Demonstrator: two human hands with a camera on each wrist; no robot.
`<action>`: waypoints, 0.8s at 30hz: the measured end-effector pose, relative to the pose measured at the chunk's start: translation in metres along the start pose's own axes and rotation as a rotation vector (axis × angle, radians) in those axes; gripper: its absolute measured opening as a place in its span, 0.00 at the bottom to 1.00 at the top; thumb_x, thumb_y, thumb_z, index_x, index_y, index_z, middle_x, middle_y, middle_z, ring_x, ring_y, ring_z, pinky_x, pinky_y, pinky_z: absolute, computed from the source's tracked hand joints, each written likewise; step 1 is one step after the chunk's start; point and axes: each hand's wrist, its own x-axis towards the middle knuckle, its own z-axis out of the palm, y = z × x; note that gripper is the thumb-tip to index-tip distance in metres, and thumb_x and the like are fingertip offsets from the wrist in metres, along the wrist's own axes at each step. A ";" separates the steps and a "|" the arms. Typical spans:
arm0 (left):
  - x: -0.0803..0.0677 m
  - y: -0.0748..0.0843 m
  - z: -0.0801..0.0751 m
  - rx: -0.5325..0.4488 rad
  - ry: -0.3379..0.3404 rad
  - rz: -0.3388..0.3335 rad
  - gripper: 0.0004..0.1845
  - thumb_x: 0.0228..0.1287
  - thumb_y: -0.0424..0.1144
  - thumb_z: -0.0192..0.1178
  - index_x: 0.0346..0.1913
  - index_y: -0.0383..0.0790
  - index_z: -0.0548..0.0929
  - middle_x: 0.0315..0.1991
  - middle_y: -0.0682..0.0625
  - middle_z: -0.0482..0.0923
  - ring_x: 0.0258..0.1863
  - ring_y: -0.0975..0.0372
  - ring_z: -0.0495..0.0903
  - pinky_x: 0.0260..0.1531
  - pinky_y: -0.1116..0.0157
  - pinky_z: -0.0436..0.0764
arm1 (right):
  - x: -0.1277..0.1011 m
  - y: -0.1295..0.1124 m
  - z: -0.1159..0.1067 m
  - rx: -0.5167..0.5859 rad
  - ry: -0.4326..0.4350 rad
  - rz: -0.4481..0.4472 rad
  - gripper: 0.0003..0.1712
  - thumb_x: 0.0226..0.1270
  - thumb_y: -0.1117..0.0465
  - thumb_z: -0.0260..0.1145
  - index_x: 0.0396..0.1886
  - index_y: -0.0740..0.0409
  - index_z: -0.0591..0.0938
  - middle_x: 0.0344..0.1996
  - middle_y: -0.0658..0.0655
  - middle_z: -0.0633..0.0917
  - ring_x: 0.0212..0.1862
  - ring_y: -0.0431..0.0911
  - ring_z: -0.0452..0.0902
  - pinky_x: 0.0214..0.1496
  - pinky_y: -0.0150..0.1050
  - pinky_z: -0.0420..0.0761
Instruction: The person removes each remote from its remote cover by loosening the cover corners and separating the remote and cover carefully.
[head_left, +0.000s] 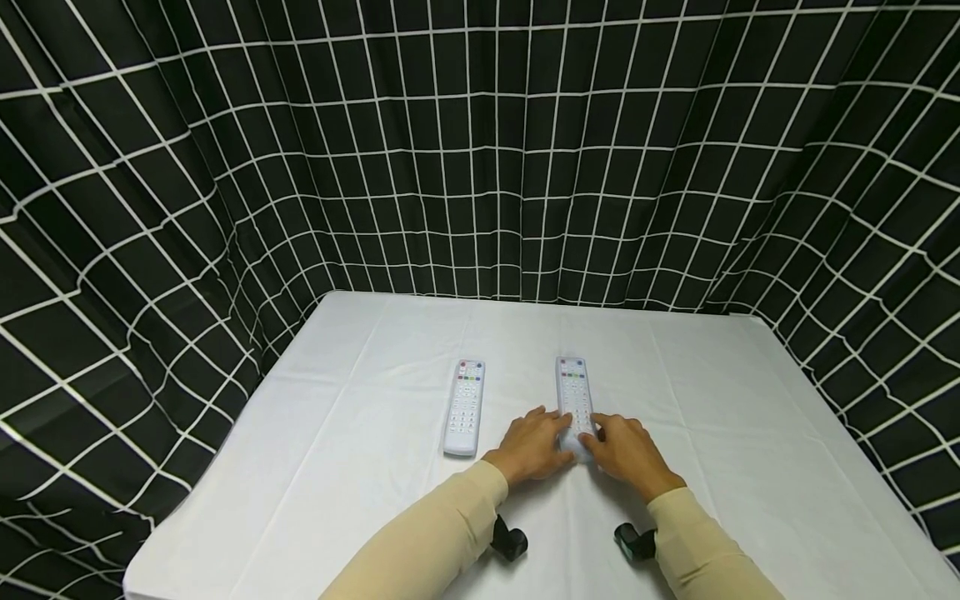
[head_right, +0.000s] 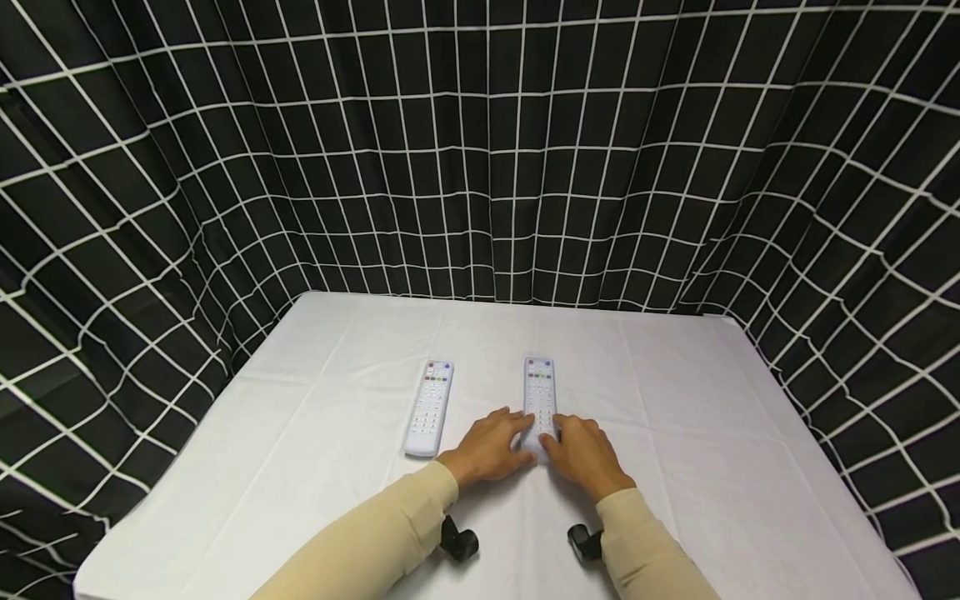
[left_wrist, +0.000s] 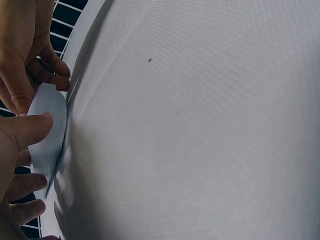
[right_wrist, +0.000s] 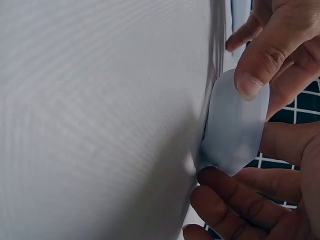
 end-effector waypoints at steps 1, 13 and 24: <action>0.000 0.000 0.000 -0.007 0.011 0.007 0.32 0.60 0.52 0.66 0.66 0.46 0.74 0.64 0.50 0.71 0.65 0.52 0.66 0.58 0.54 0.69 | 0.000 0.000 -0.001 0.000 0.000 0.006 0.26 0.63 0.59 0.67 0.55 0.74 0.78 0.34 0.60 0.85 0.34 0.51 0.78 0.36 0.48 0.77; -0.001 -0.002 -0.003 -0.101 0.131 0.047 0.16 0.67 0.46 0.61 0.54 0.46 0.85 0.53 0.50 0.81 0.59 0.54 0.74 0.55 0.60 0.73 | -0.004 -0.002 -0.005 0.078 0.085 -0.018 0.20 0.66 0.58 0.63 0.50 0.70 0.82 0.32 0.60 0.86 0.39 0.56 0.81 0.39 0.52 0.79; 0.001 -0.002 -0.009 -0.275 0.350 0.076 0.12 0.66 0.41 0.61 0.48 0.42 0.87 0.44 0.51 0.84 0.46 0.61 0.82 0.47 0.67 0.77 | -0.006 0.004 -0.004 0.185 0.334 -0.223 0.10 0.60 0.62 0.69 0.40 0.62 0.88 0.30 0.52 0.86 0.32 0.47 0.80 0.34 0.46 0.79</action>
